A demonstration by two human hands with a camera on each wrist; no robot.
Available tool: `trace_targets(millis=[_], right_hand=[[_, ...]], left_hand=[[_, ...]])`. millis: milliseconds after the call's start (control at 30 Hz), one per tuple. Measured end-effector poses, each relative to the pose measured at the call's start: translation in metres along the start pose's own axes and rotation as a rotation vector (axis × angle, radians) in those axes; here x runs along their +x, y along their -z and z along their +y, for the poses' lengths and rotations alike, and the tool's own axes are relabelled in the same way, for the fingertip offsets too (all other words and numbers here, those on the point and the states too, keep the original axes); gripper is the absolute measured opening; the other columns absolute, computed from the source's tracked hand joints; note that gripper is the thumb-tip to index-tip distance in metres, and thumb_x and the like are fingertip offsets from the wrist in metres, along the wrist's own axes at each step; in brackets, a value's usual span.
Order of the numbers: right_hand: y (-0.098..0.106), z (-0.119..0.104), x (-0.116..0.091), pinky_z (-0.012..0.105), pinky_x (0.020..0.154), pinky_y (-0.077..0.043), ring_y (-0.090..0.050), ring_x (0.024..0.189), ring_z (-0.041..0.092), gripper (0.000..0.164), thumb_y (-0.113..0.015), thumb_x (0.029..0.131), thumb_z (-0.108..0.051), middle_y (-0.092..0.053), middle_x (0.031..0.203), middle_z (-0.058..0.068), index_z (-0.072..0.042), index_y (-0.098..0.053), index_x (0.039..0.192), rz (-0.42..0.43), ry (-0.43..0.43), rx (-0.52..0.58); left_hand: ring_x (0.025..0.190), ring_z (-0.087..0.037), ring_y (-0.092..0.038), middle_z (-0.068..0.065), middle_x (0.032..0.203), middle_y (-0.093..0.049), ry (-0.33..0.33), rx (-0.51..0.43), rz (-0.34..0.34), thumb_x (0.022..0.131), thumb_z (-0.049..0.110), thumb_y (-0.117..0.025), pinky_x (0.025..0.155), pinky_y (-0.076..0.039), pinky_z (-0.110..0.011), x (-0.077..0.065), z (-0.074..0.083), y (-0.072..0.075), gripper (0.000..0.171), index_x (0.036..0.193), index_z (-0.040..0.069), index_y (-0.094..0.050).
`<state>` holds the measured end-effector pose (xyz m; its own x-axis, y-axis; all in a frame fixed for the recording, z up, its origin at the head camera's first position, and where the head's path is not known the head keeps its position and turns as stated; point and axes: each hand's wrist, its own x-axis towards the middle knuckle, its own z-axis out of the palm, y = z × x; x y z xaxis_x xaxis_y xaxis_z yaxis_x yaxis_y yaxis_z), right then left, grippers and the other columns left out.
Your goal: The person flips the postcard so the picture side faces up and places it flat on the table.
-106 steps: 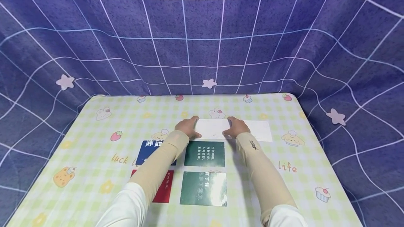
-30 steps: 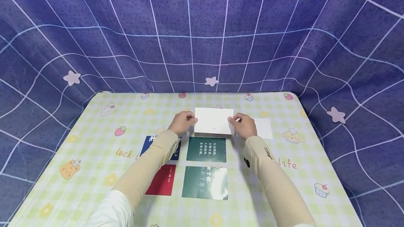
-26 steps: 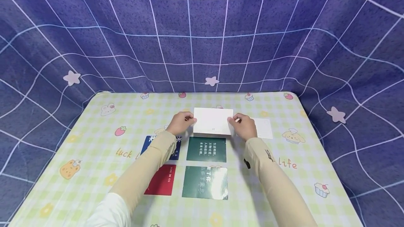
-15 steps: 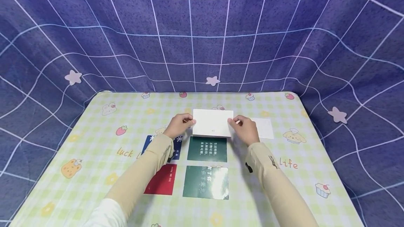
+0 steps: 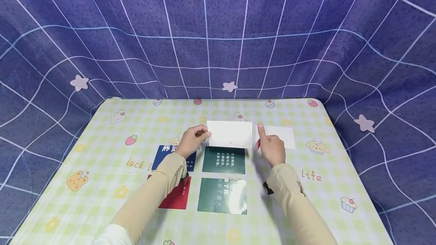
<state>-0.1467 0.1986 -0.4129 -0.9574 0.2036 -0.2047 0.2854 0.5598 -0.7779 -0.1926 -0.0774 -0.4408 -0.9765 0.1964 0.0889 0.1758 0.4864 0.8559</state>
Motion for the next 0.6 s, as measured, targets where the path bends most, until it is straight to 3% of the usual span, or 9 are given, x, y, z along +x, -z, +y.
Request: trace_targets(millis=[167,300,433,600], right_hand=[[-0.002,-0.001,-0.002,0.035,0.079,-0.039,-0.056,0.068,0.026,0.093,-0.021,0.097,-0.078,-0.059,0.054,0.003,-0.008,-0.077,0.069,-0.103,-0.026,-0.020],[-0.005,0.002,-0.003,0.033,0.075,-0.039,-0.055,0.069,0.025,0.083,-0.032,0.100,-0.072,-0.061,0.057,0.003,-0.007,-0.080,0.078,-0.147,-0.035,0.070],[-0.007,0.005,-0.002,0.033,0.067,-0.040,-0.051,0.066,0.019,0.071,-0.043,0.102,-0.064,-0.057,0.058,-0.001,-0.003,-0.081,0.093,-0.193,-0.013,0.184],[-0.006,0.008,-0.001,0.036,0.072,-0.045,-0.052,0.072,0.015,0.060,-0.052,0.103,-0.053,-0.056,0.066,-0.001,0.001,-0.076,0.110,-0.235,0.028,0.237]], left_hand=[[0.093,-0.029,-0.066,-0.012,0.096,-0.070,-0.020,-0.056,0.033,0.097,0.015,-0.069,0.088,-0.053,-0.041,-0.006,-0.003,-0.002,0.014,0.105,0.003,-0.072],[0.095,-0.030,-0.067,-0.013,0.097,-0.071,-0.055,-0.087,0.040,0.096,0.014,-0.072,0.090,-0.053,-0.043,-0.009,-0.005,-0.002,0.013,0.104,0.003,-0.073],[0.094,-0.028,-0.067,-0.011,0.098,-0.073,-0.037,-0.093,0.042,0.094,0.013,-0.074,0.086,-0.054,-0.041,-0.011,-0.006,-0.001,0.014,0.103,0.003,-0.075],[0.090,-0.021,-0.068,-0.006,0.101,-0.076,-0.042,-0.091,0.028,0.092,0.013,-0.076,0.080,-0.053,-0.033,-0.011,-0.007,0.002,0.014,0.104,0.007,-0.079]])
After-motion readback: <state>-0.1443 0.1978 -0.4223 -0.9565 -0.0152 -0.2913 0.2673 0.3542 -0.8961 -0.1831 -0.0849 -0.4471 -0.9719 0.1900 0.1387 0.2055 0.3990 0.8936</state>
